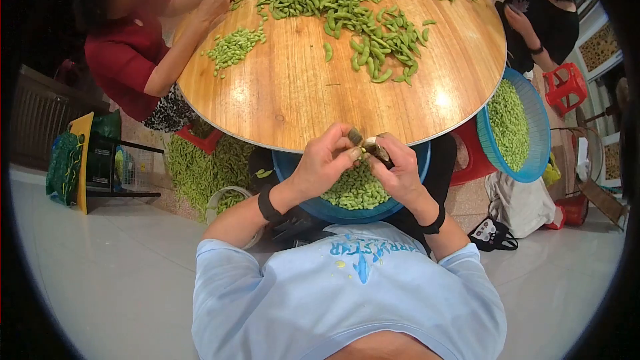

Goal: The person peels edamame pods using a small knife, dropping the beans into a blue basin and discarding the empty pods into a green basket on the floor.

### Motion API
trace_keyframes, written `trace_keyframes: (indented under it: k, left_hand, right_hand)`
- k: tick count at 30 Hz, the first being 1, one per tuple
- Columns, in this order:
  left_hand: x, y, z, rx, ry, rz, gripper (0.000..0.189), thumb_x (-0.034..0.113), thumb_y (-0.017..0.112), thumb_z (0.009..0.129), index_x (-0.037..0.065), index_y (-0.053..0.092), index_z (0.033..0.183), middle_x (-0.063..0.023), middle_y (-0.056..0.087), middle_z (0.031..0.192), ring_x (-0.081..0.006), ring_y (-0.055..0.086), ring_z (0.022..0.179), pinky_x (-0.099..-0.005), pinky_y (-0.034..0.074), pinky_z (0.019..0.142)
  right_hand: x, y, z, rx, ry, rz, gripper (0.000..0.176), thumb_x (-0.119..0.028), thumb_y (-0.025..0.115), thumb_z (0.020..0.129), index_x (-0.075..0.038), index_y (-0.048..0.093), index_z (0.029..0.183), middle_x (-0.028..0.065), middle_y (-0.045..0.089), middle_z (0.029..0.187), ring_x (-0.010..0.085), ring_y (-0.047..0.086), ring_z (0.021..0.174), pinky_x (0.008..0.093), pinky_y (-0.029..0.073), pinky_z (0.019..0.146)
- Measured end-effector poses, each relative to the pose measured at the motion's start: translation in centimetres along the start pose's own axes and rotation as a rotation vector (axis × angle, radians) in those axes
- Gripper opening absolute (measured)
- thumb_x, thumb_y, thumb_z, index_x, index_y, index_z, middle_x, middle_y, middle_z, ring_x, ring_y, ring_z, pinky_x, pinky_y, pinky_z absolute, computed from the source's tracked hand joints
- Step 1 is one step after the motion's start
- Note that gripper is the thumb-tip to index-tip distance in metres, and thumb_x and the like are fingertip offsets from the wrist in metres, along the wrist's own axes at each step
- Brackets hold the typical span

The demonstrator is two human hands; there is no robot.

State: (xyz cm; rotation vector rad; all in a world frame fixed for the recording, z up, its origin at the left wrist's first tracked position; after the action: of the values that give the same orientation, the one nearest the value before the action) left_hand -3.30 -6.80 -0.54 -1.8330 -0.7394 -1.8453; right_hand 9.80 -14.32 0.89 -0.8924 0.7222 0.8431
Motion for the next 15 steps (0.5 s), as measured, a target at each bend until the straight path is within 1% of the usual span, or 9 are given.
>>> trace_keyframes:
  k: [2,3,4,6,8,10,12,14,15]
  left_hand:
    - [0.4,0.2,-0.4,-0.028,0.035,0.082,0.019,0.004,0.054,0.092,-0.001,0.047,0.110,-0.0065,0.063,0.093,-0.0081,0.060,0.079,-0.0226,0.052,0.068]
    - [0.9,0.4,-0.4,-0.059,0.079,0.164,0.019,0.004,0.053,0.093,-0.001,0.047,0.110,-0.0063,0.063,0.095,-0.0082,0.059,0.080,-0.0232,0.051,0.067]
    - [1.0,0.3,-0.4,-0.059,0.085,0.165,0.019,0.004,0.053,0.093,-0.001,0.047,0.110,-0.0063,0.063,0.095,-0.0082,0.059,0.080,-0.0232,0.051,0.067]
    - [1.4,0.2,-0.9,-0.123,0.023,0.113,0.021,0.003,0.053,0.090,-0.001,0.047,0.109,-0.0122,0.063,0.080,-0.0163,0.063,0.069,-0.0281,0.050,0.063]
    - [4.0,-1.1,-2.4,-0.216,0.075,0.590,0.024,0.009,0.059,0.086,-0.001,0.049,0.105,-0.0182,0.063,0.073,-0.0293,0.064,0.065,-0.0354,0.051,0.060]
    - [5.0,-3.7,-4.9,-0.368,-0.058,1.198,0.022,0.016,0.063,0.081,0.000,0.056,0.094,-0.0211,0.060,0.065,-0.0386,0.062,0.065,-0.0425,0.050,0.058]
    - [5.8,-5.7,-7.0,-0.419,-0.176,1.456,0.020,0.020,0.065,0.079,0.000,0.060,0.079,-0.0191,0.058,0.058,-0.0388,0.061,0.061,-0.0467,0.049,0.057]
    - [6.3,-5.9,-6.3,-0.445,-0.132,1.470,0.020,0.019,0.064,0.079,0.000,0.060,0.075,-0.0189,0.058,0.059,-0.0385,0.061,0.062,-0.0470,0.049,0.057]
    - [6.6,-6.1,-5.5,-0.474,-0.085,1.481,0.020,0.018,0.064,0.080,0.000,0.060,0.071,-0.0187,0.058,0.060,-0.0383,0.061,0.062,-0.0473,0.049,0.058]
  right_hand:
    - [1.4,0.7,-0.6,-0.119,0.314,0.297,0.019,-0.001,0.064,0.078,0.002,0.059,0.096,0.0075,0.054,0.072,0.0141,0.052,0.062,0.0276,0.042,0.056]
    - [1.6,0.9,-0.7,-0.076,0.317,0.378,0.015,-0.005,0.064,0.080,0.001,0.060,0.094,0.0042,0.051,0.067,0.0091,0.047,0.062,0.0258,0.040,0.055]
    - [1.5,0.6,-0.6,-0.076,0.311,0.376,0.015,-0.005,0.064,0.080,0.001,0.060,0.094,0.0042,0.051,0.067,0.0091,0.047,0.062,0.0258,0.040,0.055]
    - [1.0,0.8,-0.5,-0.199,0.296,0.337,0.014,-0.005,0.065,0.081,0.001,0.061,0.092,0.0038,0.050,0.063,0.0095,0.046,0.058,0.0261,0.039,0.054]
    - [1.0,0.8,-0.8,-0.200,0.300,0.333,0.014,-0.009,0.068,0.080,0.001,0.059,0.087,0.0037,0.048,0.059,0.0106,0.045,0.055,0.0266,0.038,0.052]
    - [1.6,0.6,-1.9,-0.251,0.292,0.225,0.020,-0.012,0.071,0.079,0.001,0.056,0.082,0.0051,0.046,0.057,0.0123,0.044,0.052,0.0275,0.037,0.050]
    - [2.0,0.5,-3.0,-0.250,0.271,0.181,0.026,-0.014,0.073,0.079,0.000,0.052,0.076,0.0063,0.046,0.057,0.0135,0.043,0.051,0.0288,0.037,0.049]
    - [3.8,0.9,-4.3,-0.306,0.416,0.133,0.026,-0.013,0.072,0.080,0.001,0.050,0.075,0.0078,0.046,0.057,0.0134,0.043,0.050,0.0301,0.037,0.048]
    - [4.3,1.4,-4.5,-0.304,0.421,0.172,0.025,-0.012,0.069,0.083,-0.001,0.049,0.074,0.0051,0.047,0.056,0.0111,0.043,0.048,0.0281,0.036,0.046]
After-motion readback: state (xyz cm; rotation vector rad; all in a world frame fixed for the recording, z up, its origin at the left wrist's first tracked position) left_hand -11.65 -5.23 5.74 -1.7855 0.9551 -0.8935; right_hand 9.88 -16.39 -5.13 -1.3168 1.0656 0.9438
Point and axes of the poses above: each hand's wrist, its own z-axis towards the middle knuckle, its own y-axis out of the palm, x = y × z, the point moved 6 cm from there along z, towards the middle knuckle
